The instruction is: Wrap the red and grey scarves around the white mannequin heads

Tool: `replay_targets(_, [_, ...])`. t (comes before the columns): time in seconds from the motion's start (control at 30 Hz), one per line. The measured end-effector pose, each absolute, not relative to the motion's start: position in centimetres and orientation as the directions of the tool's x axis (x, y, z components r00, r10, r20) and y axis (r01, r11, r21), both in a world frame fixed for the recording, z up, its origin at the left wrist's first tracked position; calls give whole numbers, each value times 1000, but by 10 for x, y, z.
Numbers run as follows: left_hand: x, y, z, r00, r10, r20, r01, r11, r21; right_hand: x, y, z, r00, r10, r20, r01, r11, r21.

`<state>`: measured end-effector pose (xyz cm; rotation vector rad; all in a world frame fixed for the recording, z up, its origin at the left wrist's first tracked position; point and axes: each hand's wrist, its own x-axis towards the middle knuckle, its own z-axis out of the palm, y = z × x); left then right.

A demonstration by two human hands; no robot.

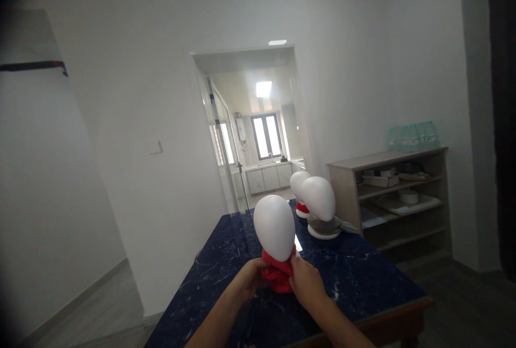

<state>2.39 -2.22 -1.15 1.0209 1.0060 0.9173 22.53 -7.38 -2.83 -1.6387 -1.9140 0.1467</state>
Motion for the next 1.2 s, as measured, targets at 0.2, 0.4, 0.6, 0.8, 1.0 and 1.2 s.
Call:
replay_targets(0.2, [16, -24, -7, 241, 952, -189, -59, 209, 976, 229, -74, -31, -63, 925, 375, 858, 242, -452])
replay_targets(0.4, [8, -22, -1, 243, 954, -179, -24, 190, 982, 228, -78, -21, -82, 939, 335, 907, 209, -365])
replay_targets(0.6, [-2, -19, 2, 306, 928, -215, -28, 234, 972, 227, -75, -27, -119, 926, 359, 934, 227, -275])
replay_targets(0.8, [-5, -30, 5, 378, 909, -174, -119, 234, 965, 233, -73, -36, -76, 919, 388, 895, 234, -379])
replay_targets(1.0, [1, -73, -8, 462, 873, -154, -146, 246, 958, 239, -75, -43, 53, 882, 469, 826, 225, -517])
replay_targets(1.2, [41, -121, -35, 534, 842, 76, -52, -57, 997, 229, -74, -46, 140, 957, 255, 523, 147, -840])
